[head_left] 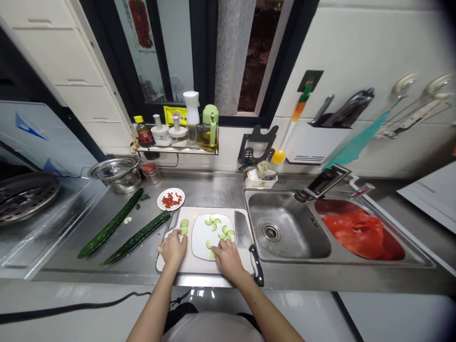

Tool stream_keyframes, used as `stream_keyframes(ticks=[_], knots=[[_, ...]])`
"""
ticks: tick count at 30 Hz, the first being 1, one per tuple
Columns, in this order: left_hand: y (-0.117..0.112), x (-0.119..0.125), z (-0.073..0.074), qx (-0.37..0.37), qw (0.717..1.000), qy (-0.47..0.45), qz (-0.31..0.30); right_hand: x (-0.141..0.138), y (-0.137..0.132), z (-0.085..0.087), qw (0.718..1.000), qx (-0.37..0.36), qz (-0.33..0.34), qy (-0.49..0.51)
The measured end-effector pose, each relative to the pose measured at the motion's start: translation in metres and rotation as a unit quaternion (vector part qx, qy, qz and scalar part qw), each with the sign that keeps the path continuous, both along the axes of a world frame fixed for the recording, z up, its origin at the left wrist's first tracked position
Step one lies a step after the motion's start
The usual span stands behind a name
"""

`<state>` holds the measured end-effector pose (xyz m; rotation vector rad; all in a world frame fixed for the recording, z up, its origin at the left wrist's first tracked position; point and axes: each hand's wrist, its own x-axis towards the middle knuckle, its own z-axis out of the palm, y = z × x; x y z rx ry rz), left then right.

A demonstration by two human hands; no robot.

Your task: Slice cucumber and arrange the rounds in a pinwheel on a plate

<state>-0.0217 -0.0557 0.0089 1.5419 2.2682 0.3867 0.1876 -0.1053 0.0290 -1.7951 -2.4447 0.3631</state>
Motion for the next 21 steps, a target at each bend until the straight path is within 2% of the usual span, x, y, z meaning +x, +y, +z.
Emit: stream_keyframes(ticks=[5, 12, 21], knots=[[0.004, 0.003, -0.008, 0.016, 1.0, 0.018, 0.014, 0.002, -0.002, -0.002, 0.998, 0.043, -0.013, 0.035], [0.008, -0.004, -0.015, 0.024, 0.999, 0.028, 0.02, 0.01, -0.005, -0.009, 0.985, 0.123, -0.041, 0.111], [0.008, -0.004, -0.018, 0.044, 0.998, 0.025, 0.022, 0.014, -0.006, -0.018, 0.977, 0.138, -0.055, 0.15]])
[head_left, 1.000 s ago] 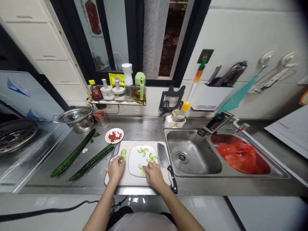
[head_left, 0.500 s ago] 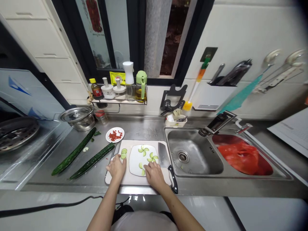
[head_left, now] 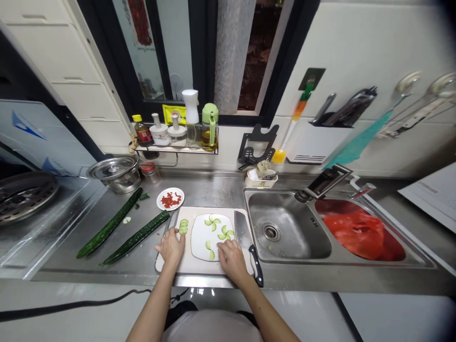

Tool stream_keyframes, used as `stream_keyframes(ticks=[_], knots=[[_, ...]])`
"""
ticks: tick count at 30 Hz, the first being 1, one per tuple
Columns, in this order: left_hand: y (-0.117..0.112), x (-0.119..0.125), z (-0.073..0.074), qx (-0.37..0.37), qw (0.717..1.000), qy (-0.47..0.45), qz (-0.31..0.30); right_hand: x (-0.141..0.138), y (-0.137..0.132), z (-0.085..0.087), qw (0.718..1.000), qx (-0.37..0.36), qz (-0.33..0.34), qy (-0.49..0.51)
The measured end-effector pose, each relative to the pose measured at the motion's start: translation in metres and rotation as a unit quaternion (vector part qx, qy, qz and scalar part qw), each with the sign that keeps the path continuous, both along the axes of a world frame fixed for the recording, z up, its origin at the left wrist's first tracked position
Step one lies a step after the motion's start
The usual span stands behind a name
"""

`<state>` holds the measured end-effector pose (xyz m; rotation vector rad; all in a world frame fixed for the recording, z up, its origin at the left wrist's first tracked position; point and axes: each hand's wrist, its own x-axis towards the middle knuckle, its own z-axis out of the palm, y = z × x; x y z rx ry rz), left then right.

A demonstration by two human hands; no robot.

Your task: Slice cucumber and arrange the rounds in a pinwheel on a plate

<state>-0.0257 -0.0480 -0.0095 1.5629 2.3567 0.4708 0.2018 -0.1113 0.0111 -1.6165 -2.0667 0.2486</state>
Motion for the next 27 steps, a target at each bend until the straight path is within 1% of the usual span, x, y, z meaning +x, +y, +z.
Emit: stream_keyframes(ticks=[4, 8, 11, 14, 16, 19, 22, 24, 27], knots=[[0.001, 0.001, 0.002, 0.017, 1.0, -0.023, 0.0, 0.0, -0.001, 0.0, 1.0, 0.003, 0.003, 0.003], [0.002, 0.002, 0.003, 0.045, 0.996, -0.07, -0.005, 0.001, -0.002, 0.002, 1.0, 0.017, 0.002, 0.009], [0.002, 0.002, 0.006, 0.069, 0.992, -0.108, 0.001, 0.001, -0.002, 0.002, 1.0, 0.018, -0.001, 0.017], [0.003, 0.001, 0.014, 0.097, 0.984, -0.151, 0.007, 0.0, 0.001, 0.004, 0.999, 0.025, -0.006, 0.031], [0.005, 0.002, 0.022, 0.119, 0.974, -0.193, 0.005, 0.0, 0.005, 0.01, 0.998, 0.037, -0.01, 0.047], [0.009, 0.006, 0.038, 0.159, 0.945, -0.287, -0.005, -0.001, 0.016, 0.029, 0.995, 0.057, -0.012, 0.079], [0.013, 0.012, 0.056, 0.195, 0.894, -0.401, -0.032, -0.003, 0.029, 0.054, 0.99, 0.075, -0.015, 0.114], [0.015, 0.016, 0.066, 0.2, 0.865, -0.458, -0.051, -0.005, 0.037, 0.07, 0.986, 0.089, -0.014, 0.142], [0.014, 0.024, 0.081, 0.183, 0.838, -0.508, -0.071, -0.009, 0.046, 0.088, 0.98, 0.093, -0.008, 0.176]])
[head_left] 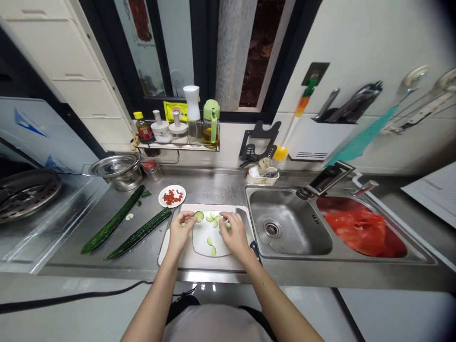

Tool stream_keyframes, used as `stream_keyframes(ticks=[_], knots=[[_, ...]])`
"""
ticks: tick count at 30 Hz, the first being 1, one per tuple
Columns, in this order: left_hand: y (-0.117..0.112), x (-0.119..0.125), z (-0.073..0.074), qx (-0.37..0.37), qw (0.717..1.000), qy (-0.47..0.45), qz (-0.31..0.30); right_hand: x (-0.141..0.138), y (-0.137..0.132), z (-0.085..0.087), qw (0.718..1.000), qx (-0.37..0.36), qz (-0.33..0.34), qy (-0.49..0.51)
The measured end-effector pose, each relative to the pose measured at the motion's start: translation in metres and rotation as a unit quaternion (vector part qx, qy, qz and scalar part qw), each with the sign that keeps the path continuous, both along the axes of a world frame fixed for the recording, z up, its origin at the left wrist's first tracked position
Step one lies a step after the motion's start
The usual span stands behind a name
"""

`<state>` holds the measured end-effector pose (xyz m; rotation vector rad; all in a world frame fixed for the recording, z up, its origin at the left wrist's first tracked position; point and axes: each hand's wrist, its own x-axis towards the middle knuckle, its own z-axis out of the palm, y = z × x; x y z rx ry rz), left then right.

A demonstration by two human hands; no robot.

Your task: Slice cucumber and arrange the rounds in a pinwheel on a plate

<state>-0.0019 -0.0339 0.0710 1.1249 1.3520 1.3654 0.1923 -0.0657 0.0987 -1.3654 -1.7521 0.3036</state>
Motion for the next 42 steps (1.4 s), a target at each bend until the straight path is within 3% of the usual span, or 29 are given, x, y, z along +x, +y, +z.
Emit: stream_keyframes(ticks=[4, 9, 15, 19, 27, 42], knots=[[-0.004, 0.01, 0.017, -0.007, 0.999, -0.017, -0.051, -0.007, 0.01, 0.012, 0.998, -0.026, 0.053, 0.03], [-0.008, 0.02, 0.029, 0.002, 0.995, 0.009, -0.104, -0.012, 0.02, 0.014, 0.993, -0.05, 0.1, 0.034], [-0.012, 0.025, 0.031, -0.023, 0.998, -0.009, -0.056, -0.008, 0.02, 0.012, 0.995, -0.014, 0.087, 0.039], [-0.015, 0.032, 0.039, -0.086, 0.989, -0.064, -0.098, -0.004, 0.019, 0.014, 0.995, 0.036, 0.085, 0.026], [-0.007, 0.039, 0.05, -0.136, 0.974, -0.127, -0.128, 0.001, 0.016, 0.016, 0.993, 0.073, 0.096, -0.001], [-0.003, 0.044, 0.055, -0.067, 0.982, -0.135, -0.113, 0.001, 0.015, 0.019, 0.994, 0.025, 0.103, 0.038]])
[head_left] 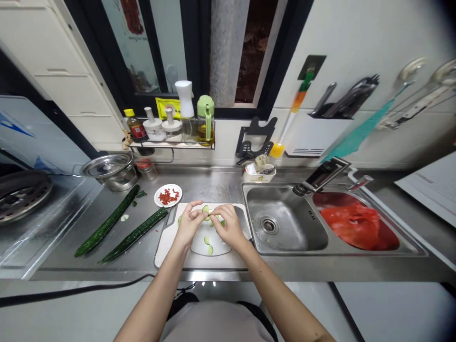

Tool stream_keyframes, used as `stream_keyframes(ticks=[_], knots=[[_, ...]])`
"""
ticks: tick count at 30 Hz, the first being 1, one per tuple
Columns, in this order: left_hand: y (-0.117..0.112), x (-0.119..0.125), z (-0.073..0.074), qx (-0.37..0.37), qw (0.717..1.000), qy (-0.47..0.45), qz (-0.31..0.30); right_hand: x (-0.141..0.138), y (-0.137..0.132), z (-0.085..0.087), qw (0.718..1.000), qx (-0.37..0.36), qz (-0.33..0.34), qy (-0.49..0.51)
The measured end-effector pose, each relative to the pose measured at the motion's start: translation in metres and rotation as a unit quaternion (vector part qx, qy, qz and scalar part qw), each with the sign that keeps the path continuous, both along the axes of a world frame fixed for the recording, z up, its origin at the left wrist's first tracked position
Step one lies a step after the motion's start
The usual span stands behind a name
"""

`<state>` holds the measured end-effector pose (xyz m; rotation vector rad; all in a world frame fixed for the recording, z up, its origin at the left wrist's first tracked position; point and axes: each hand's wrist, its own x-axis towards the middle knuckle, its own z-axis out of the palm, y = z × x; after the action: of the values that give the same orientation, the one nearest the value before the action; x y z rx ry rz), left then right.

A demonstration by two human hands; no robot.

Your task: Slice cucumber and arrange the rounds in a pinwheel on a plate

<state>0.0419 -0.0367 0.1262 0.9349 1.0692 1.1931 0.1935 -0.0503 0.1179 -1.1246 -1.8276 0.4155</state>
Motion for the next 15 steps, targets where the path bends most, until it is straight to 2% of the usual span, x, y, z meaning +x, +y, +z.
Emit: stream_keyframes(ticks=[7, 15], knots=[[-0.001, 0.0, -0.003, 0.029, 0.999, 0.025, 0.008, -0.003, 0.001, 0.001, 0.999, -0.036, -0.008, 0.032], [0.0, -0.002, -0.013, 0.052, 0.997, 0.056, 0.02, -0.006, 0.007, -0.013, 0.985, -0.136, 0.002, 0.109]])
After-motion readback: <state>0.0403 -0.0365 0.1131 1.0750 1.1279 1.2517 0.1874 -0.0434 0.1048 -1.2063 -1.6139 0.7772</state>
